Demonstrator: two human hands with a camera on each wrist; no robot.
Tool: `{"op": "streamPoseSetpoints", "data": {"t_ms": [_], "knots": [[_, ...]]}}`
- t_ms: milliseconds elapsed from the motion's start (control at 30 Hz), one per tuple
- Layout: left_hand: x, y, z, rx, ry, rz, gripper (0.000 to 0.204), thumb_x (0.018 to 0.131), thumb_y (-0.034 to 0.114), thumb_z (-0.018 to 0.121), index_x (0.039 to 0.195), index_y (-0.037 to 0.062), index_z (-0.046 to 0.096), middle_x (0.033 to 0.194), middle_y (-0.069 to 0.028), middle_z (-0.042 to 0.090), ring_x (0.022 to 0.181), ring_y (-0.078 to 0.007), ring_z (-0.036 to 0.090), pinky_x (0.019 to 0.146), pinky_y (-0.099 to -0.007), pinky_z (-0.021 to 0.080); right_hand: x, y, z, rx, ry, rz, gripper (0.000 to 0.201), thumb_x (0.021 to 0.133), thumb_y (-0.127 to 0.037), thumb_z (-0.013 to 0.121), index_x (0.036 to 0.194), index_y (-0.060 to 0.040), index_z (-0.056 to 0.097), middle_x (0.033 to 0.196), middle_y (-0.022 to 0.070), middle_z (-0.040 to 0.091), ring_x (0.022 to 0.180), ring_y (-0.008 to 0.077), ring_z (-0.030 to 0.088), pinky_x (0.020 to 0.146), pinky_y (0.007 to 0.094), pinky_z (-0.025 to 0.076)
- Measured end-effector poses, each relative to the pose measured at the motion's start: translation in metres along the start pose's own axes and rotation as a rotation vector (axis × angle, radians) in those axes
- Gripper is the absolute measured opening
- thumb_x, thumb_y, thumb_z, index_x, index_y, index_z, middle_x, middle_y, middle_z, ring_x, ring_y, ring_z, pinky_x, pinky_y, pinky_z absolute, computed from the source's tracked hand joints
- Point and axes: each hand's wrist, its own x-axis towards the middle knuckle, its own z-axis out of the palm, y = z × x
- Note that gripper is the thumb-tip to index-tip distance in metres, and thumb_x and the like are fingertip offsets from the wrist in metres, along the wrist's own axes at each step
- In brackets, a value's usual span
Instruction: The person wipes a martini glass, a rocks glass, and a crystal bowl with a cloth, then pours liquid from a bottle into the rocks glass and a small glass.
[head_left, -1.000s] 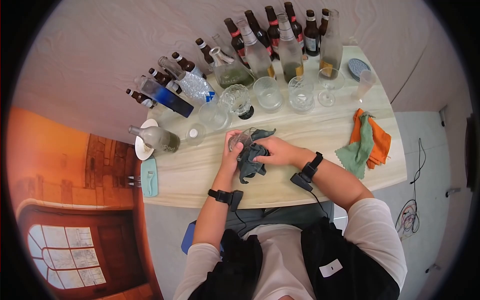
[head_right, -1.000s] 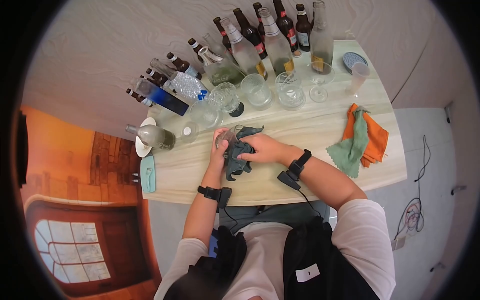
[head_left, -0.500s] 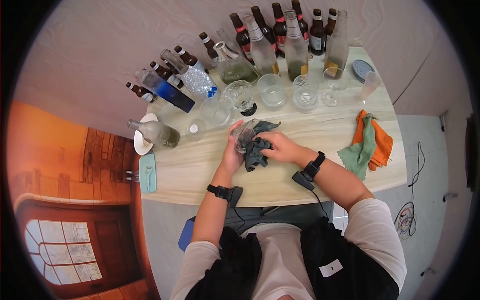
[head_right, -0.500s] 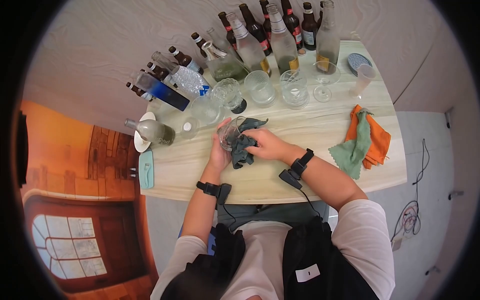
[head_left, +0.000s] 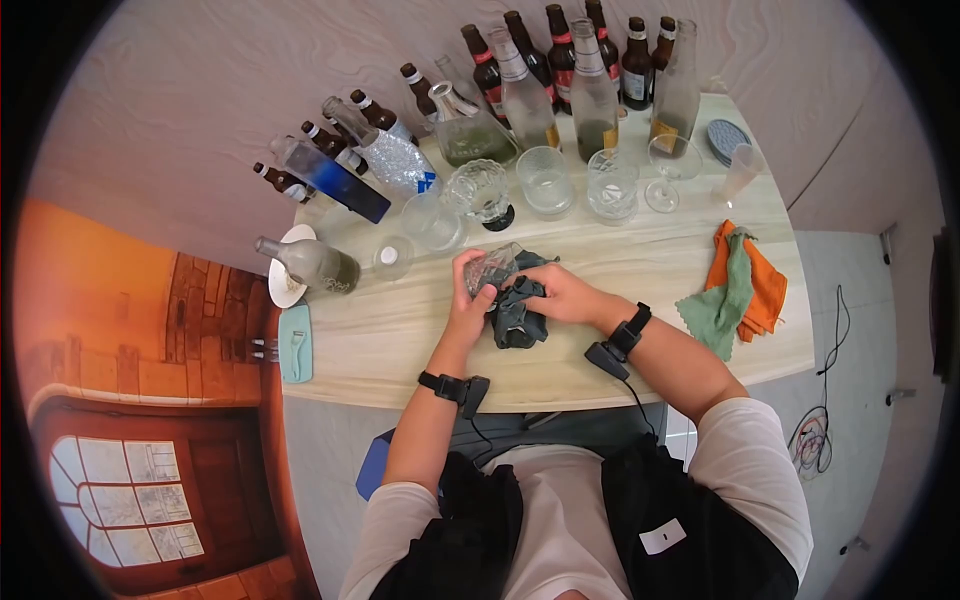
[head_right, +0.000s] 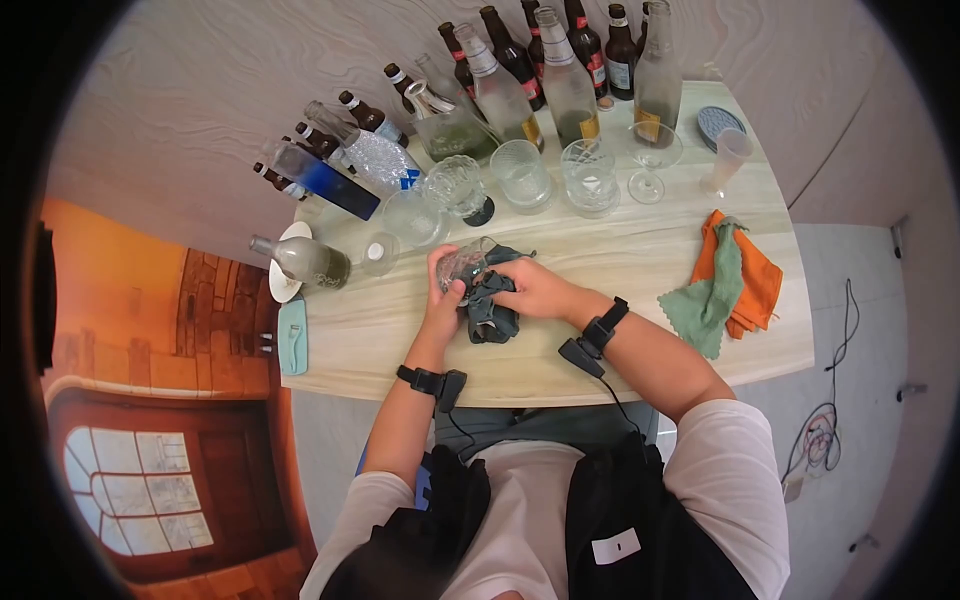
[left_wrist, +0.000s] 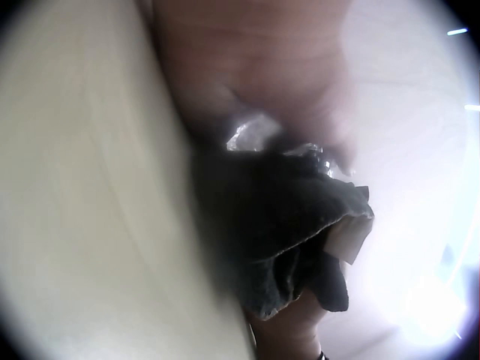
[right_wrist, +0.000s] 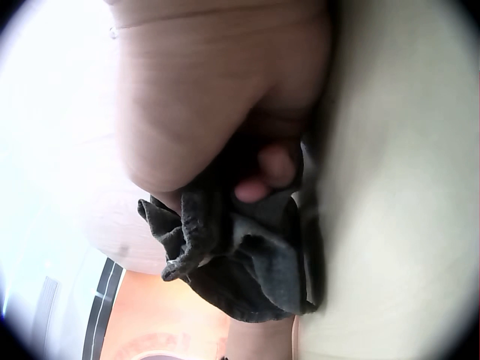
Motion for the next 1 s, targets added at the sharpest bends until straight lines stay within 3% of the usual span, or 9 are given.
{"op": "streamPoseSetpoints", "data": {"t_ms": [100,167,300,500,567,700,767,900,1000], "knots": [[0.003,0.014,0.01,-0.382,-0.003,-0.112,0.072,0.091,0.055,0.063,0.141,0.0113,0.036,0.13,-0.0113,0.053,0.121,-0.0234,0.054,0.105,-0.0381,0.044,0.002,0.002,0.0,0.001,0.051,-0.044,0.03,0.081,-0.002,0.064,0.11,0.0008,0.064,0.096,0.0135,0.07,0.085,0.0228,0.066,0.081,0.0328,0.051],[0.007,0.019,0.012,-0.381,-0.009,-0.143,0.071,0.093,0.057,0.059,0.142,0.0115,0.035,0.131,-0.0111,0.053,0.121,-0.0236,0.054,0.105,-0.0388,0.045,0.003,-0.002,-0.001,-0.216,0.11,-0.213,0.033,0.08,-0.002,0.065,0.113,-0.0001,0.063,0.098,0.0154,0.069,0.087,0.0289,0.067,0.082,0.0342,0.051],[0.009,0.014,0.005,-0.32,-0.028,-0.206,0.07,0.092,0.052,0.064,0.141,0.0126,0.034,0.133,-0.009,0.05,0.122,-0.0204,0.051,0.102,-0.0362,0.046,0.001,-0.002,-0.002,-0.188,0.071,-0.103,0.039,0.077,0.001,0.063,0.115,0.0012,0.062,0.104,0.0169,0.068,0.1,0.0313,0.065,0.092,0.0355,0.049],[0.002,0.011,0.007,0.049,-0.024,0.011,0.074,0.088,0.046,0.072,0.14,0.0106,0.034,0.128,-0.01,0.05,0.119,-0.0205,0.051,0.101,-0.0348,0.044,0.001,0.0,-0.004,-0.11,0.055,-0.064,0.031,0.082,-0.004,0.063,0.113,-0.0021,0.063,0.087,0.0115,0.069,0.077,0.023,0.067,0.072,0.0332,0.052],[0.0,0.012,0.009,0.092,-0.011,0.045,0.075,0.088,0.045,0.073,0.141,0.0106,0.033,0.127,-0.0099,0.05,0.119,-0.0208,0.051,0.101,-0.0348,0.044,0.001,-0.009,-0.009,0.184,-0.042,0.358,0.028,0.085,-0.004,0.062,0.112,-0.003,0.064,0.079,0.0041,0.066,0.065,0.0124,0.062,0.06,0.0284,0.049],[0.002,-0.007,-0.003,0.087,-0.018,0.051,0.078,0.088,0.053,0.069,0.143,0.012,0.033,0.13,-0.0112,0.052,0.119,-0.0223,0.053,0.102,-0.0355,0.045,0.0,0.017,-0.004,0.171,0.022,0.136,0.025,0.086,-0.004,0.062,0.11,-0.0037,0.065,0.077,-0.0009,0.063,0.059,0.0063,0.055,0.051,0.0239,0.043],[0.003,0.011,0.009,-0.126,-0.038,-0.017,0.076,0.091,0.056,0.063,0.144,0.0118,0.032,0.131,-0.0106,0.052,0.121,-0.0229,0.053,0.103,-0.0356,0.045,0.0,0.013,-0.006,0.116,0.016,0.199,0.033,0.083,0.001,0.058,0.116,0.003,0.063,0.104,0.0066,0.069,0.094,0.0132,0.062,0.089,0.0283,0.049],[0.008,0.012,0.006,-0.389,-0.065,-0.163,0.07,0.098,0.059,0.047,0.147,0.0112,0.033,0.134,-0.0085,0.052,0.124,-0.0242,0.053,0.105,-0.0372,0.044,0.0,0.001,-0.006,-0.054,0.065,-0.015,0.034,0.08,0.002,0.058,0.113,0.0034,0.063,0.104,0.0093,0.069,0.096,0.0144,0.062,0.09,0.0297,0.049],[0.008,0.012,0.004,-0.345,-0.021,-0.219,0.071,0.094,0.052,0.061,0.143,0.0094,0.033,0.133,-0.0091,0.049,0.124,-0.0227,0.05,0.108,-0.0371,0.04,0.001,0.002,-0.007,-0.11,0.068,-0.015,0.037,0.076,0.002,0.059,0.113,0.0038,0.063,0.104,0.012,0.069,0.099,0.0161,0.061,0.094,0.0315,0.048]]}}
